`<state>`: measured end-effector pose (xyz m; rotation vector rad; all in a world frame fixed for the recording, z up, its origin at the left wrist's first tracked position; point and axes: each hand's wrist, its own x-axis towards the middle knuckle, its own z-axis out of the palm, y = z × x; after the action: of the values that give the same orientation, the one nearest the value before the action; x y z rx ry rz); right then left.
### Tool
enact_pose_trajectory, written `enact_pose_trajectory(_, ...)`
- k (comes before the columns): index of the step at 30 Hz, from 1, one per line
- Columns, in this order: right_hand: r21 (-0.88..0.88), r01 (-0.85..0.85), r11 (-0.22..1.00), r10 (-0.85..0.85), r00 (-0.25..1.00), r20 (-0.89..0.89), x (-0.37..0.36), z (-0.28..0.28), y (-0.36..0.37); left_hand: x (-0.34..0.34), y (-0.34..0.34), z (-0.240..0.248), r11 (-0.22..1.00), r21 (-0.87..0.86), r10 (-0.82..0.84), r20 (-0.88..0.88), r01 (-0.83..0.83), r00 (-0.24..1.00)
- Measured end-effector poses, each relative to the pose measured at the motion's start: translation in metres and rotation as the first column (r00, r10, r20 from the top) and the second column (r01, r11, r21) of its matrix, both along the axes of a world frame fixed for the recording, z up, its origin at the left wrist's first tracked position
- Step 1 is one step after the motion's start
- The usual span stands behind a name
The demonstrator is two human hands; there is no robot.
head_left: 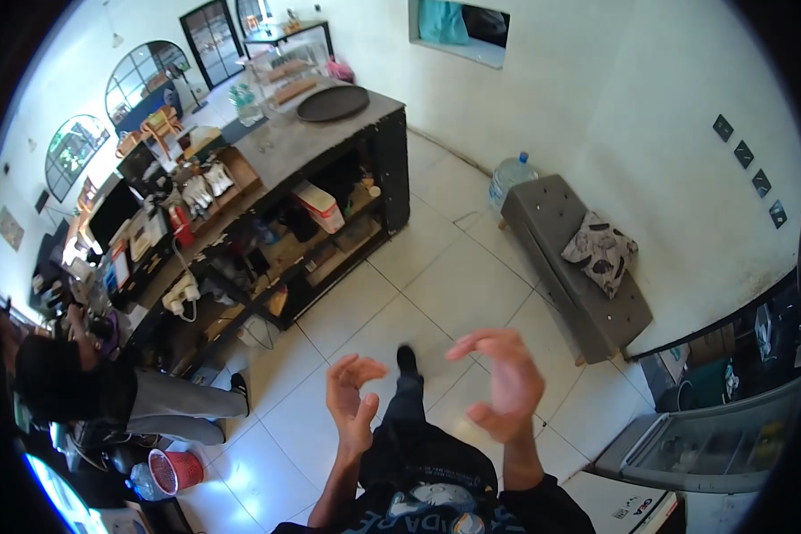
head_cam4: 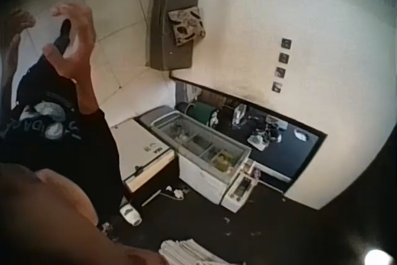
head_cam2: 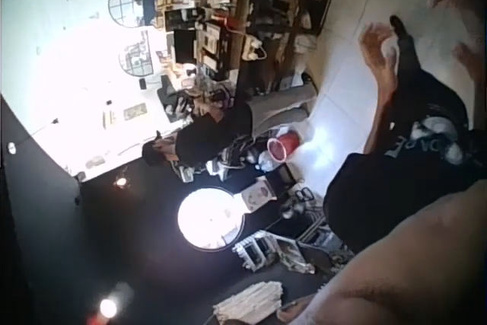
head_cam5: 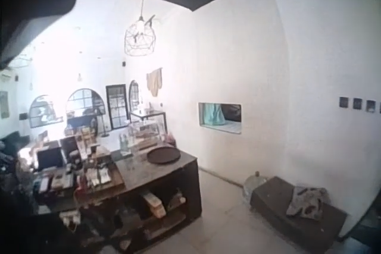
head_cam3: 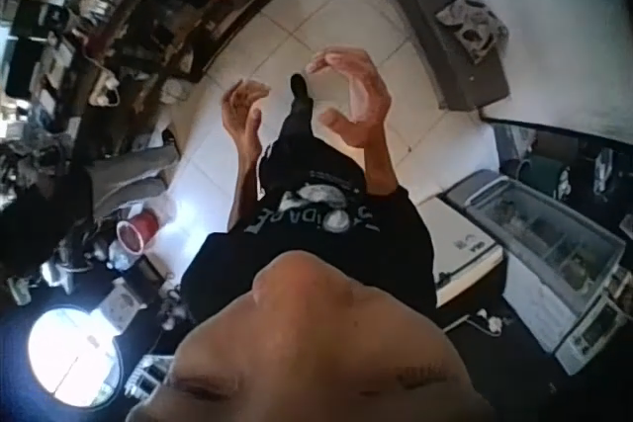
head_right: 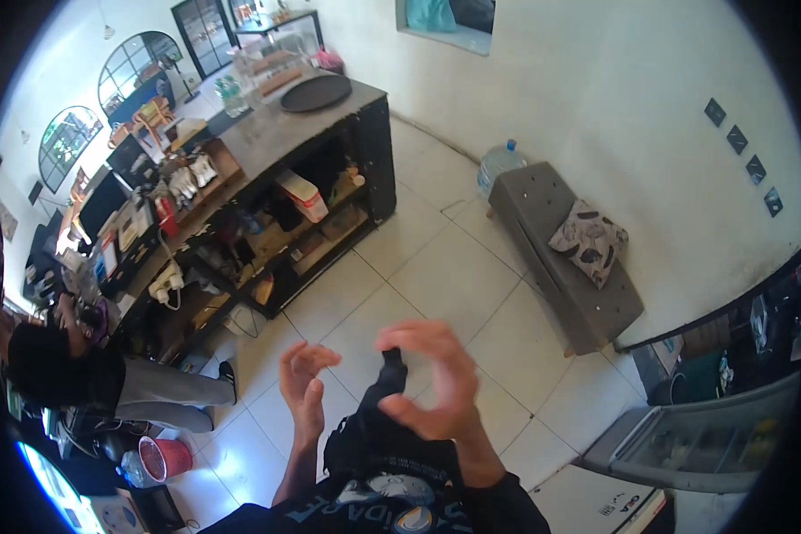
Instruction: Dry and polish drinking glasses with a cloth, then pick up a serving tray and walk to a table to collect more glasses.
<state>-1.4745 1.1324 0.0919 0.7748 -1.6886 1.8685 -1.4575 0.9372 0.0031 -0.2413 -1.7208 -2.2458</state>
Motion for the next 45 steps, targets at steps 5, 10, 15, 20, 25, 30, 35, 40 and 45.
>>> enact_pose_trajectory(5, 0.364, 0.149, 0.919, -0.177, 0.983, 0.045, -0.140, -0.027, 0.025, -0.148, 0.027, 0.007, 0.995, 0.027, -0.097, -0.025, 0.098, 0.995)
enact_pose_trajectory(10, 0.252, 0.121, 0.960, -0.193, 0.938, 0.288, -0.250, -0.056, 0.081, -0.316, 0.041, -0.006, 0.969, -0.130, -0.182, 0.187, 0.208, 0.965)
enact_pose_trajectory(15, 0.188, 0.365, 0.912, -0.386, 0.608, 0.694, -0.340, -0.137, 0.115, -0.485, 0.019, -0.063, 0.985, -0.082, -0.117, 0.320, 0.150, 0.940)
enact_pose_trajectory(20, 0.272, 0.477, 0.836, -0.481, 0.397, 0.782, -0.414, -0.231, 0.173, -0.674, -0.048, -0.109, 0.907, -0.390, 0.323, 0.404, -0.158, 0.856)
enact_pose_trajectory(25, 0.479, 0.286, 0.830, -0.541, 0.206, 0.815, -0.469, -0.353, 0.270, -0.843, -0.105, -0.146, 0.800, -0.518, 0.563, 0.477, -0.302, 0.675)
enact_pose_trajectory(30, 0.496, 0.258, 0.829, -0.540, 0.138, 0.830, -0.553, -0.432, 0.357, -0.934, -0.144, -0.172, 0.664, -0.584, 0.740, 0.600, -0.466, 0.303)
enact_pose_trajectory(35, 0.417, 0.233, 0.878, -0.466, 0.223, 0.856, -0.726, -0.480, 0.453, -0.939, -0.127, -0.192, 0.215, -0.881, 0.976, 0.185, -0.422, 0.112)
enact_pose_trajectory(40, 0.445, 0.202, 0.873, -0.487, 0.421, 0.765, -1.030, -0.383, 0.444, -0.919, -0.053, -0.168, 0.451, -0.147, 0.830, 0.432, -0.880, 0.353)
enact_pose_trajectory(45, 0.201, -0.246, 0.948, -0.102, 0.364, 0.926, -1.241, -0.282, 0.299, -0.905, 0.040, -0.088, 0.432, -0.052, 0.859, 0.327, -0.900, 0.393)
